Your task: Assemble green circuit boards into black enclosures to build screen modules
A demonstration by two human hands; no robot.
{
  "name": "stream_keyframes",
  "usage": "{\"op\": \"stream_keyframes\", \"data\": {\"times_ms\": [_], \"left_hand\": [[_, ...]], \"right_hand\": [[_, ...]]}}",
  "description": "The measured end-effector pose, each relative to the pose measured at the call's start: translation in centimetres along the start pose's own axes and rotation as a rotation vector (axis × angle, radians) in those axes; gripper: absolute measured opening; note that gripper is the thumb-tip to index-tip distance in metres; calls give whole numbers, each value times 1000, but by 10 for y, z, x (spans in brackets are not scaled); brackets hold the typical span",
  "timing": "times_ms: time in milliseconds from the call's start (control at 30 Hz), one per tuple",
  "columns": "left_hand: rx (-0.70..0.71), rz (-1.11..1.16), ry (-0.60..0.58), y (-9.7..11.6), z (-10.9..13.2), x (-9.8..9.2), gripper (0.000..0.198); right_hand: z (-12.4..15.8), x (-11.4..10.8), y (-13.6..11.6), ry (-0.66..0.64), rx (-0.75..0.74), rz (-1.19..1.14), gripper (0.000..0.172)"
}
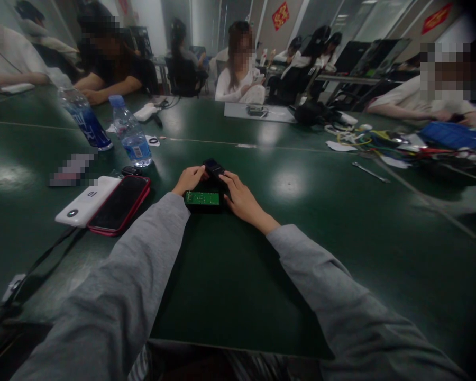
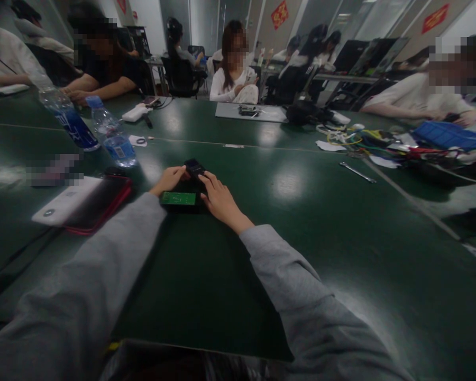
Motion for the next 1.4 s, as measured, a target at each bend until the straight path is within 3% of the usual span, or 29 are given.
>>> {"op": "stream_keyframes", "data": {"times_ms": [1400], "left_hand": [[3,-34,4,-2,-2,1,51]], "right_hand": [[0,2,2,6,-9,-2,60]]}}
Point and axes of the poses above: each hand's wrist, its own z-axis away from the middle knuckle, its own x-axis out of the palm, y = z × x, the point moved 9 cm from there along -z, towards the middle knuckle, and after that the axes turned 2 degrees about -x, right-handed, at the moved point
